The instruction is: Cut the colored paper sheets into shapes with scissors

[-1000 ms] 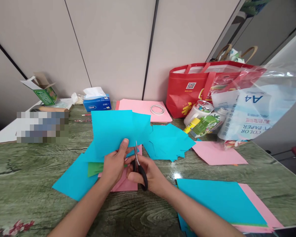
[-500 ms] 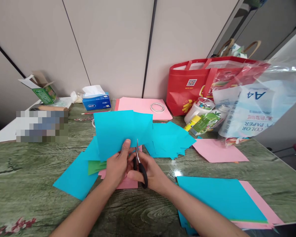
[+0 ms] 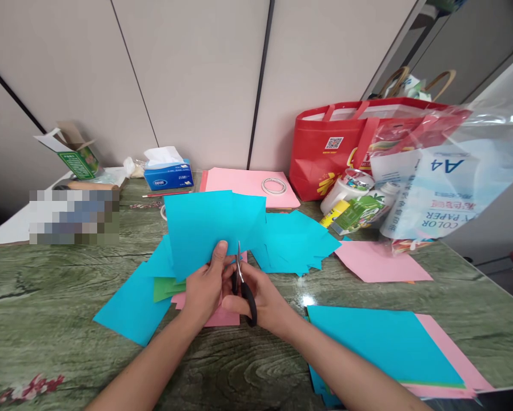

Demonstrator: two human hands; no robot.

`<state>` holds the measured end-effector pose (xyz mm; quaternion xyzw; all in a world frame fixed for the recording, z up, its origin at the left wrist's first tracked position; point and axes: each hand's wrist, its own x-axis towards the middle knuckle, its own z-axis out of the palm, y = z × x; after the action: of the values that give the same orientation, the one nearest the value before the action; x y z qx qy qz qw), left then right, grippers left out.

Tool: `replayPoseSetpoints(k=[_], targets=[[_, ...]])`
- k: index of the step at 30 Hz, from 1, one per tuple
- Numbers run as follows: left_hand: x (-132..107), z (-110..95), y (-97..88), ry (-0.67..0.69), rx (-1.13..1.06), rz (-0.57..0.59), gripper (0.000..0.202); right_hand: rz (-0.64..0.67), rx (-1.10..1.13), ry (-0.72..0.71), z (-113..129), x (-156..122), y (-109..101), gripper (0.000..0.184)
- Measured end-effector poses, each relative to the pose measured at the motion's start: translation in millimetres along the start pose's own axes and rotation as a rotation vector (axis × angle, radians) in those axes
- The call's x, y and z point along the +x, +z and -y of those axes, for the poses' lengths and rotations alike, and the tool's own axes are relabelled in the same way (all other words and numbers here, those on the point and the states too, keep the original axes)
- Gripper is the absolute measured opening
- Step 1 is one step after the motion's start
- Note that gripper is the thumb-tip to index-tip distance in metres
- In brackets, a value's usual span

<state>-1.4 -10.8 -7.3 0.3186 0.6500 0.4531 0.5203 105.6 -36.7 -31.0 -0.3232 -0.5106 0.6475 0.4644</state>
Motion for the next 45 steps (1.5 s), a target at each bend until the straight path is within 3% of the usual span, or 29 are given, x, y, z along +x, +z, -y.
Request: replayPoseSetpoints(k=[17, 24, 45], targets=[[0.1, 1.9, -0.9, 0.087, 0.171, 0.012, 0.046, 0.005, -0.043, -0.01, -1.8, 1.3, -1.9, 0.051], [4.5, 7.6, 1.7, 0.277, 0.04, 0.07, 0.038, -0.031, -0.09, -0.023, -0.5, 2.4, -1.7, 0.05], [-2.7, 0.3, 1.9, 0.163, 0.077, 0.067, 0.033, -0.021, -0.097, -0.003, -3.6, 2.2, -3.4, 0.052]])
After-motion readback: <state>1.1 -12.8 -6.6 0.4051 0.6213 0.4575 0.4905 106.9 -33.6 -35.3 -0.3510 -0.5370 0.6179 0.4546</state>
